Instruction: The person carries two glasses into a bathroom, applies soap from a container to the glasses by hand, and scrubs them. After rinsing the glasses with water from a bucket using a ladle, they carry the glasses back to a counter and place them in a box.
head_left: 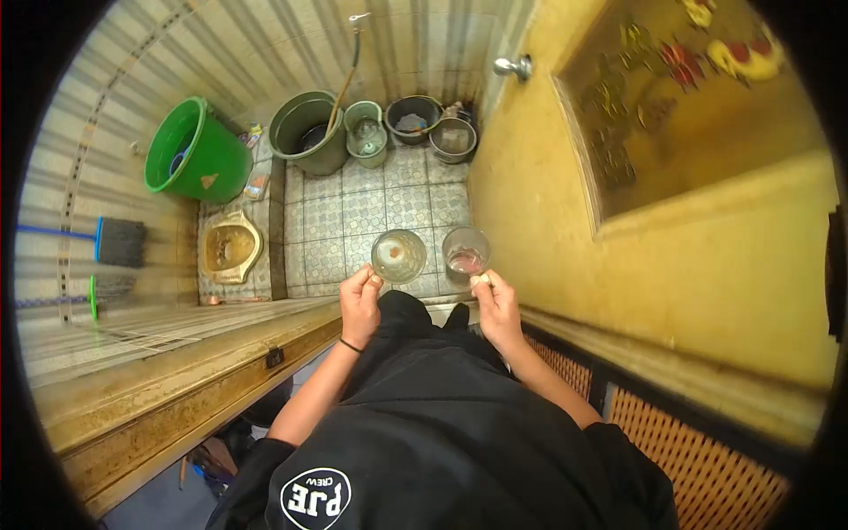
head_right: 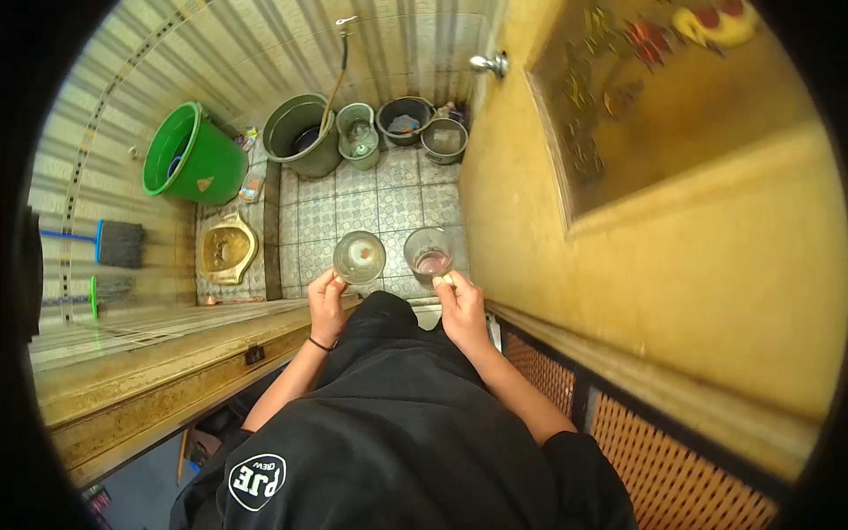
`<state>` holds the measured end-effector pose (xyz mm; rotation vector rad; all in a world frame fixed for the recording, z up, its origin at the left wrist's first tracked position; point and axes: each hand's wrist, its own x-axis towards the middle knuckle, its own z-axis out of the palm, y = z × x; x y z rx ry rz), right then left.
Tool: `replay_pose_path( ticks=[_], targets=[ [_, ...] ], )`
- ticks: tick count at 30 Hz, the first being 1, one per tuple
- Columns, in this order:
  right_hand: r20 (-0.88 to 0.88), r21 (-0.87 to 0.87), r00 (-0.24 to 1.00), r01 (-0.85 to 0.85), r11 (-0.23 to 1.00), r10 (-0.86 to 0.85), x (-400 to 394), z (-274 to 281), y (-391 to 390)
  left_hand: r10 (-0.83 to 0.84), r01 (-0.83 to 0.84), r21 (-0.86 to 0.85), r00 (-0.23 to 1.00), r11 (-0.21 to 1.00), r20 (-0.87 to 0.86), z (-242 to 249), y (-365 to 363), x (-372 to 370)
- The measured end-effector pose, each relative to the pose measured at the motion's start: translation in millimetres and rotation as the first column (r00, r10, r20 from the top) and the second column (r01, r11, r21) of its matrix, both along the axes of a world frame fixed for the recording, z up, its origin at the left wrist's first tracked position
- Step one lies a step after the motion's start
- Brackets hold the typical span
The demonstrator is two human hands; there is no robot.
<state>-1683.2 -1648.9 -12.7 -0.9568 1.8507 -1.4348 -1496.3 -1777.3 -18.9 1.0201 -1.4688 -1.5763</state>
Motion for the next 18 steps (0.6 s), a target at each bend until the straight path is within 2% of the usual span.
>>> replay_pose_path(
  ticks=[2, 4, 6, 8, 10, 12, 14, 15, 17, 18],
  targets=[
    [0.057, 0.012, 0.998, -0.030, 0.999, 0.029, -17.3, -4.2, -30.0, 0.082, -0.082, -0.047, 0.997, 0.996, -0.007, 4.7, -19.1, -12.4],
    [0.063, -0.016, 0.996, -0.065, 0.998, 0.066, -28.7, -10.2, -62.2, 0.084, -0.079, -0.103, 0.995, 0.992, 0.048, -11.4, -42.3, -18.7],
    [0.085, -0.084, 0.996, 0.004, 0.996, 0.003, -36.4, -20.5, -93.2, 0.170, -0.168, -0.163, 0.985, 0.972, -0.002, -28.0, -68.6, -27.8],
    [0.078, -0.063, 0.996, -0.028, 0.998, 0.033, -46.4, -23.4, -121.2, 0.230, -0.225, -0.179, 0.973, 0.958, 0.005, -39.7, -95.4, -42.0],
    [0.122, -0.014, 0.992, -0.038, 0.999, 0.040, -60.7, -40.6, -152.3, 0.328, -0.334, -0.022, 0.934, 0.942, -0.140, -65.9, -129.1, -57.1],
    [0.101, -0.055, 0.994, -0.032, 0.998, 0.037, -72.4, -62.6, -186.1, 0.345, -0.350, -0.013, 0.928, 0.937, -0.140, -93.8, -167.7, -65.8],
    [0.277, -0.013, 0.961, 0.010, 1.000, -0.006, -80.7, -88.7, -212.2, 0.405, -0.397, 0.084, 0.897, 0.914, -0.175, -113.1, -194.5, -68.7],
    [0.271, -0.004, 0.963, 0.002, 1.000, -0.001, -83.6, -91.3, -226.3, 0.386, -0.376, 0.094, 0.914, 0.922, -0.129, -114.2, -204.9, -65.1],
    [0.477, 0.169, 0.864, 0.087, 0.982, -0.159, -84.0, -97.1, -246.1, 0.384, -0.373, 0.132, 0.921, 0.918, -0.068, -118.3, -219.5, -56.9],
    [0.479, 0.181, 0.862, 0.089, 0.979, -0.167, -83.7, -103.1, -252.5, 0.371, -0.365, 0.160, 0.928, 0.917, -0.011, -121.7, -224.7, -51.8]
  ],
)
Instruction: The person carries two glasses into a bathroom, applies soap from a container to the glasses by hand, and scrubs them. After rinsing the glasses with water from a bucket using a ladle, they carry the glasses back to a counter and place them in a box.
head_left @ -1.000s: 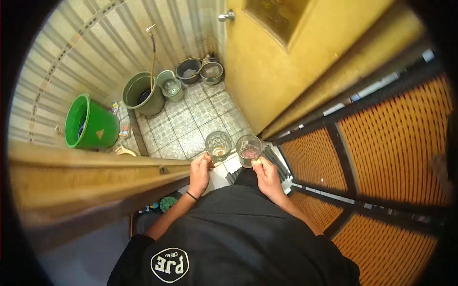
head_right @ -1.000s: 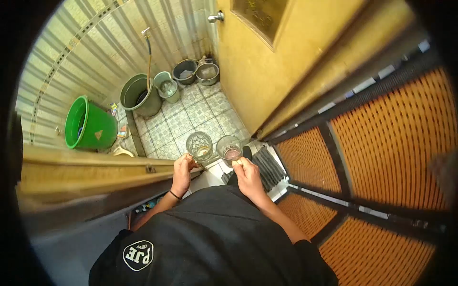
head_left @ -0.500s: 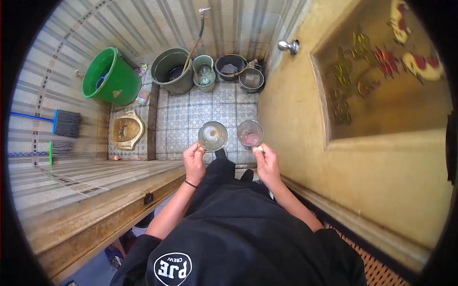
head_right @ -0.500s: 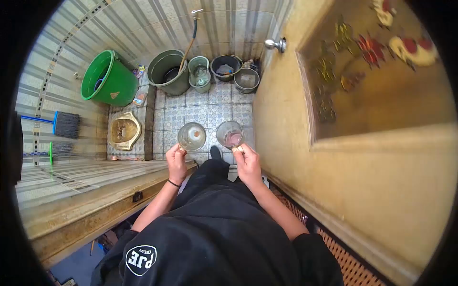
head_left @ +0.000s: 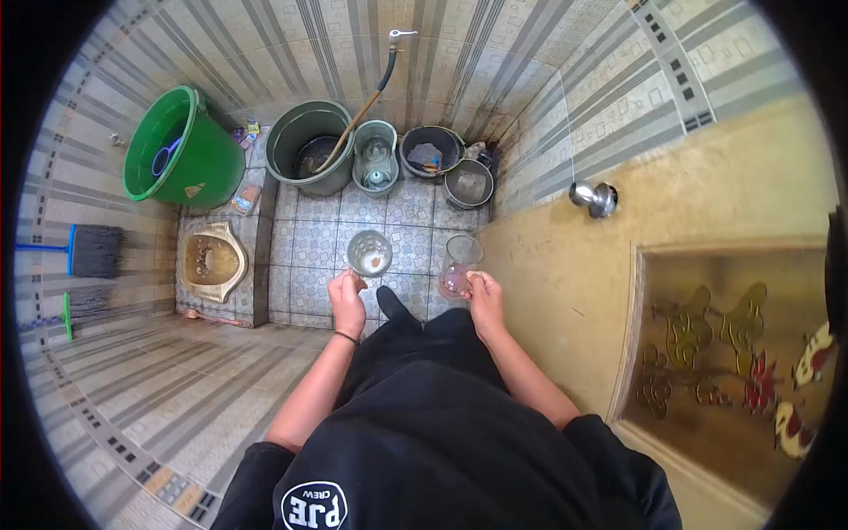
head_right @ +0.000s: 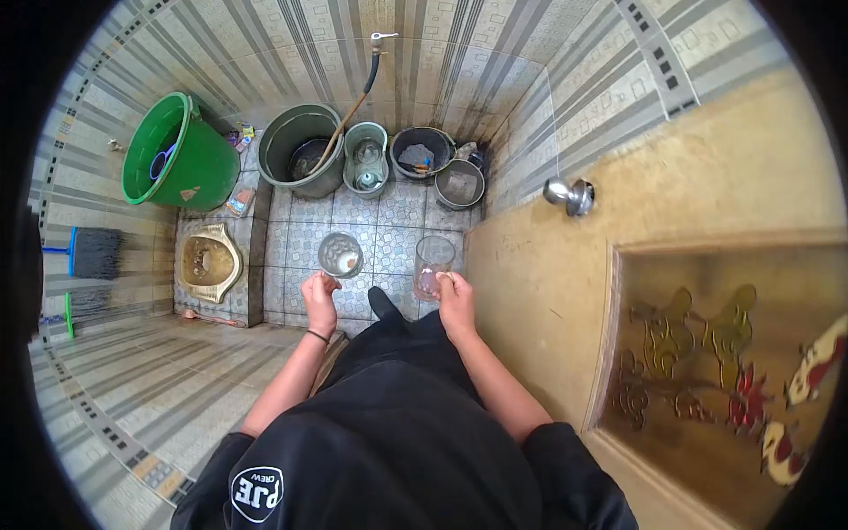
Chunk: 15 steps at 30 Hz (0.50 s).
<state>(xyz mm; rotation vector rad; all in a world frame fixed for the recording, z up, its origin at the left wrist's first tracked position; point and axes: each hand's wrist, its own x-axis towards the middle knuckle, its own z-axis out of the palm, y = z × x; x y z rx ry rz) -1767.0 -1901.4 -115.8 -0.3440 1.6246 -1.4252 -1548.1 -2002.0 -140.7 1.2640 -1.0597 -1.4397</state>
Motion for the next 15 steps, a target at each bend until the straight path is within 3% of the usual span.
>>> replay_pose_path(
  ticks=[4, 11, 15],
  targets=[
    [0.035, 0.063, 0.999, 0.028, 0.998, -0.031, -0.6, -15.9, -25.3, -0.054, 0.054, 0.041, 0.999, 0.998, 0.000, -17.9, -23.6, -4.9],
    [0.078, 0.111, 0.992, 0.089, 0.990, -0.097, -23.2, -33.8, -92.3, -0.185, 0.190, 0.193, 0.982, 0.962, -0.044, -29.9, -92.7, -75.8],
    [0.208, 0.134, 0.972, 0.080, 0.988, -0.107, -61.9, -85.9, -137.2, -0.271, 0.253, 0.276, 0.962, 0.927, 0.030, -41.7, -135.9, -100.0]
  ],
)
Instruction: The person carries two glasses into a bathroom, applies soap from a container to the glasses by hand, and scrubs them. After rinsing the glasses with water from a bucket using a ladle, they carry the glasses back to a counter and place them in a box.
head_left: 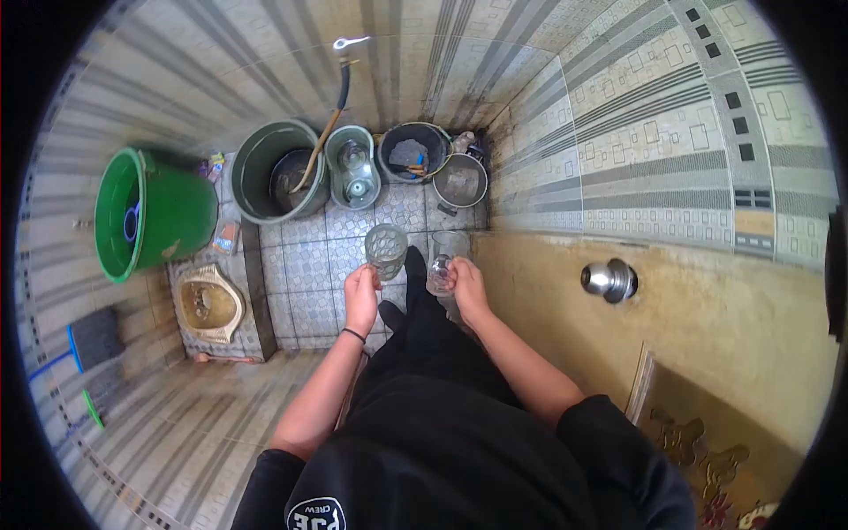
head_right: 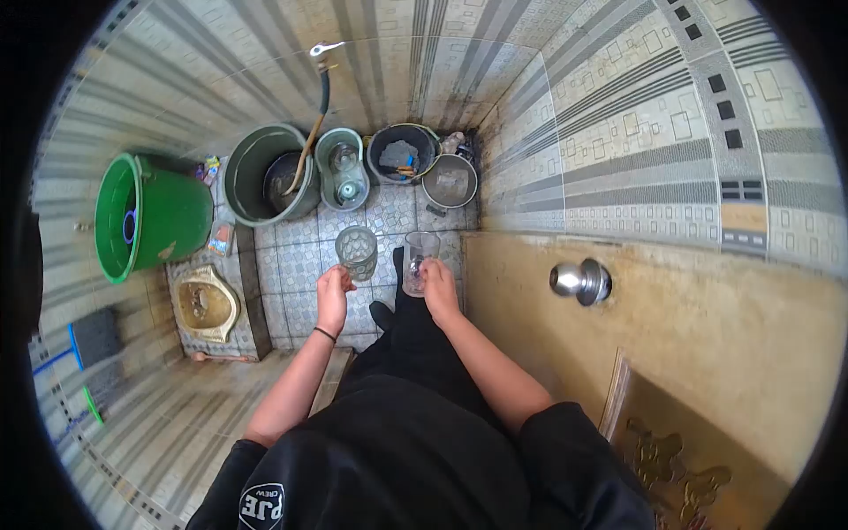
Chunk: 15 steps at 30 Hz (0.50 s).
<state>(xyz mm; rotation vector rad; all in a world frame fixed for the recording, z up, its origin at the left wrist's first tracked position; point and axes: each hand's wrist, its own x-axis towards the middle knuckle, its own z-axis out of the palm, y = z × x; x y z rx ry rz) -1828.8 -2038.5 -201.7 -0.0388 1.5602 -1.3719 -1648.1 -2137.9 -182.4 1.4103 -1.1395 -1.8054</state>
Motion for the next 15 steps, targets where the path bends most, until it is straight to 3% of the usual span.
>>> replay_pose_path(
  ticks=[2, 4, 6, 8, 10, 15],
  targets=[
    [-0.145, 0.203, 0.988, -0.027, 0.979, 0.057, -23.8, -23.4, -40.7, -0.047, 0.047, 0.010, 0.998, 0.999, 0.041, -6.1, -19.9, -8.3],
    [-0.492, 0.336, 0.837, -0.068, 0.939, 0.237, -58.3, -88.9, -81.4, -0.048, 0.046, 0.035, 0.998, 0.998, 0.046, -10.7, -33.8, -13.3],
    [-0.607, 0.457, 0.731, -0.001, 0.890, 0.313, -94.6, -112.8, -125.5, -0.023, 0.020, 0.077, 0.999, 0.997, 0.045, -13.2, -45.1, -21.1],
    [-0.483, 0.711, 0.731, 0.006, 0.703, 0.482, -139.4, -126.6, -165.7, -0.022, 0.018, 0.097, 0.999, 0.995, 0.040, -7.0, -56.9, -25.7],
    [-0.525, 0.721, 0.762, 0.160, 0.675, 0.380, -171.5, -139.8, -189.5, -0.021, 0.018, 0.126, 1.000, 0.992, 0.023, -8.6, -58.7, -18.6],
    [-0.471, 0.777, 0.743, 0.095, 0.623, 0.475, -215.5, -172.5, -207.3, 0.063, -0.074, 0.206, 0.996, 0.976, 0.057, -9.7, -61.2, -1.9]
  ],
)
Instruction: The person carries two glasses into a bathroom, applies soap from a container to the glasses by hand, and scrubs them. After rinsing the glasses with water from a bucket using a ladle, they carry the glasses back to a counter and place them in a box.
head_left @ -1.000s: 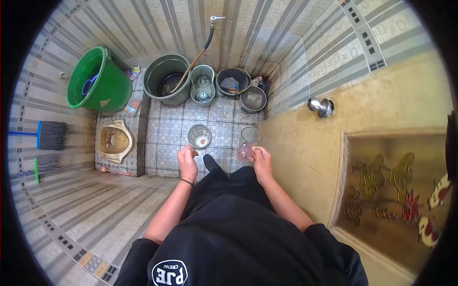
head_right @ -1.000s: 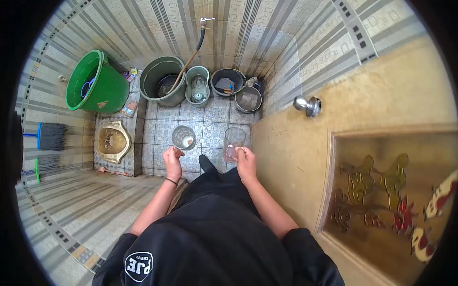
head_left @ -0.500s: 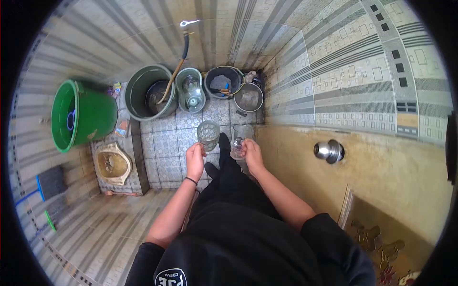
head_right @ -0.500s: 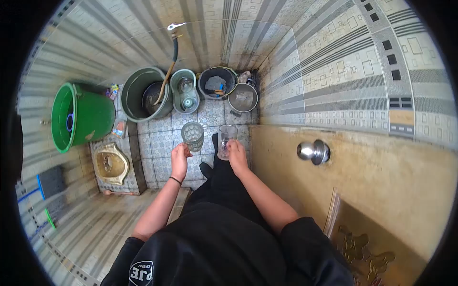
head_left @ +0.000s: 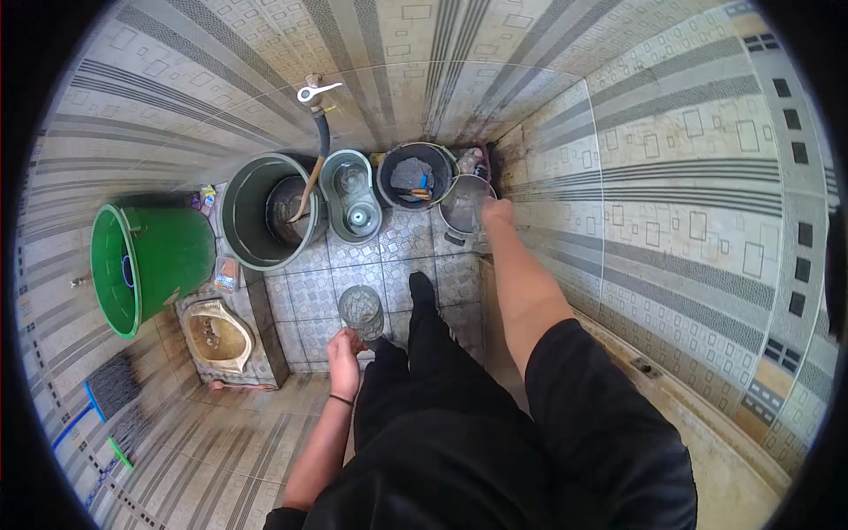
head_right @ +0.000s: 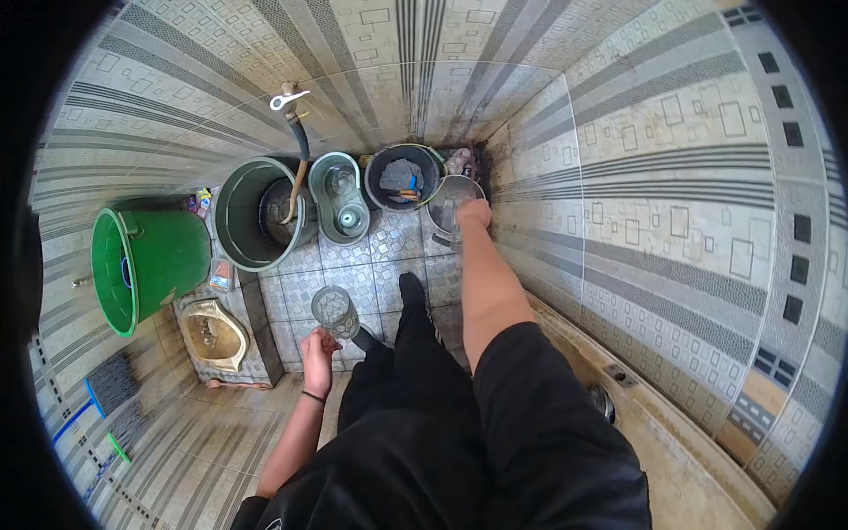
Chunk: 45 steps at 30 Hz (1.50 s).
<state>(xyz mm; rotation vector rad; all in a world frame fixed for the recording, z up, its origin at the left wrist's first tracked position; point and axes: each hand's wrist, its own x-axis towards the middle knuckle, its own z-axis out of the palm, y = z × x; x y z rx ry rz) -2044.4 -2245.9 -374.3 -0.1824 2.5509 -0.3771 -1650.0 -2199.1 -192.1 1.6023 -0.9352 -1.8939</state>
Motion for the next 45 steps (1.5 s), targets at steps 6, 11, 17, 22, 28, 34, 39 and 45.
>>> replay_pose_path(
  ticks=[6, 11, 17, 22, 28, 34, 39, 45],
  targets=[
    [0.027, 0.157, 0.989, -0.148, 0.977, 0.145, 1.4, 16.8, -2.5, 0.040, -0.042, 0.032, 0.998, 0.999, 0.046, -3.6, -0.3, 19.7],
    [-0.032, 0.238, 0.916, -0.381, 0.893, 0.400, 16.6, 23.7, -5.6, 0.187, -0.197, 0.093, 0.977, 0.976, 0.104, 5.4, -0.1, 23.7],
    [-0.048, 0.245, 0.805, -0.565, 0.788, 0.592, 37.3, 36.1, -14.0, 0.299, -0.306, 0.099, 0.951, 0.947, 0.082, 13.3, 20.2, 61.6],
    [-0.019, -0.132, 0.639, -0.764, 0.632, 0.769, 115.0, 44.0, 10.7, 0.538, -0.541, 0.155, 0.841, 0.827, 0.065, 6.2, 44.7, 104.8],
    [0.229, -0.216, 0.506, -0.807, 0.550, 0.832, 258.4, 56.7, 33.5, 0.623, -0.660, 0.228, 0.751, 0.716, 0.220, -25.5, 69.6, 172.4],
    [0.745, -0.020, 0.528, -0.592, 0.805, 0.407, 379.6, 9.5, 22.5, 0.491, -0.597, 0.311, 0.794, 0.739, 0.359, -159.4, 89.4, 250.2],
    [0.760, -0.223, 0.309, -0.702, 0.676, 0.571, 454.4, -143.5, -9.4, 0.491, -0.542, 0.454, 0.838, 0.707, 0.236, -265.7, 53.7, 301.1],
    [0.472, -0.316, 0.174, -0.882, 0.350, 0.864, 511.2, -276.5, -70.0, 0.652, -0.686, 0.375, 0.721, 0.624, 0.235, -468.1, 28.8, 315.4]
  ],
)
